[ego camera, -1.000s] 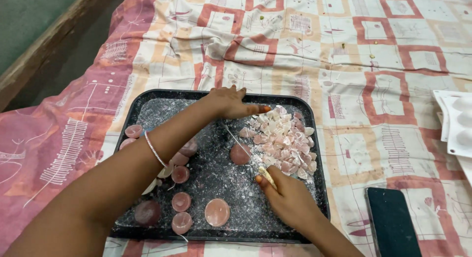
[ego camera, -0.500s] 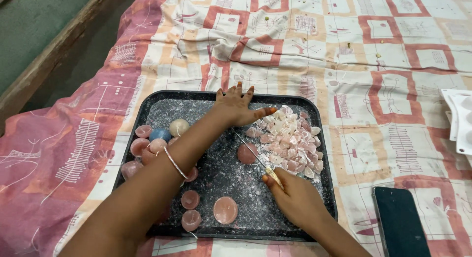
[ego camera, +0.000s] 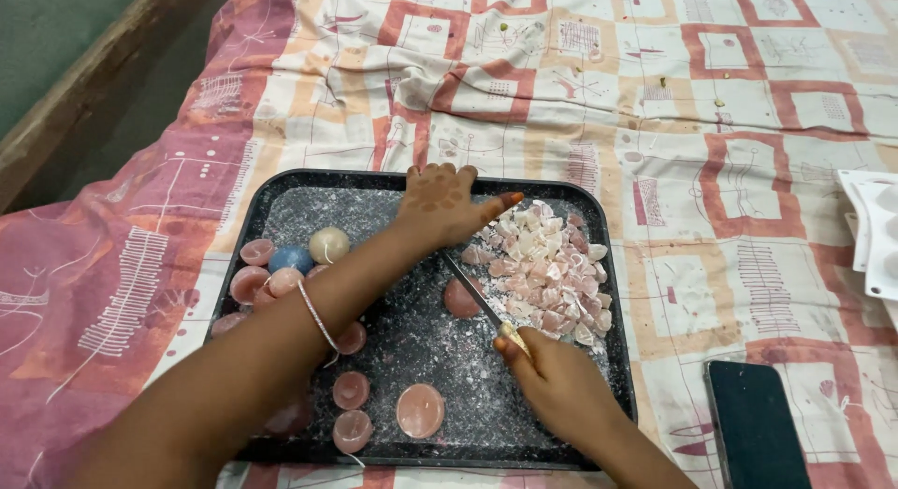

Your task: Scraping wax from finished candle pieces on a tray using a knife.

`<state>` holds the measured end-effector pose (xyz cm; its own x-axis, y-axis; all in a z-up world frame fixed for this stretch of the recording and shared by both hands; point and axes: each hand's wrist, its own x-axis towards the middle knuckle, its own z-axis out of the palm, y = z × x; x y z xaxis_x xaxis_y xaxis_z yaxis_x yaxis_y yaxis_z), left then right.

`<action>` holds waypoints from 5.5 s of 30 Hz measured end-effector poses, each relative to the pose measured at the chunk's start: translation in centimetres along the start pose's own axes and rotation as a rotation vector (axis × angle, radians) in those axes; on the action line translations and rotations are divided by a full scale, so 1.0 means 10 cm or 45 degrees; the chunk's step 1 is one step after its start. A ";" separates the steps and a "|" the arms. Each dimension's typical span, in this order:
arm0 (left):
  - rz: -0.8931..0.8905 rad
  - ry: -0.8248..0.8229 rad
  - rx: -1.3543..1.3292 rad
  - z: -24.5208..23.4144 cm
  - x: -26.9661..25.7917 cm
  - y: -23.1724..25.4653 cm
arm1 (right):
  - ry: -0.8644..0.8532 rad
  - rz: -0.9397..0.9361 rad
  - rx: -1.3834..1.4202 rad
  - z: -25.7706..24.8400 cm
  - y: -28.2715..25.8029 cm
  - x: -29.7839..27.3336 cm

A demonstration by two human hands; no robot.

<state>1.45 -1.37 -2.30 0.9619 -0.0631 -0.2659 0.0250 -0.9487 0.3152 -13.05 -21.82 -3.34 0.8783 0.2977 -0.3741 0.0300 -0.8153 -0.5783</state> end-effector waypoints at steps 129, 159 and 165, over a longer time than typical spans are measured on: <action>0.516 0.123 -1.803 0.67 -0.83 -0.10 | -0.191 -0.270 1.136 0.12 0.51 0.57; 0.448 0.195 -1.430 0.55 -1.06 0.06 | 0.371 -0.520 1.143 -0.09 0.48 0.45; 0.523 -0.104 -1.738 0.96 -0.78 -0.19 | 0.404 -0.530 0.993 -0.02 0.37 0.24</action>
<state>-8.76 -2.08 -9.59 0.9481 -0.3173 0.0215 0.0361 0.1745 0.9840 -10.70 -24.21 -6.23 0.9614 0.2473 0.1206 0.1434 -0.0762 -0.9867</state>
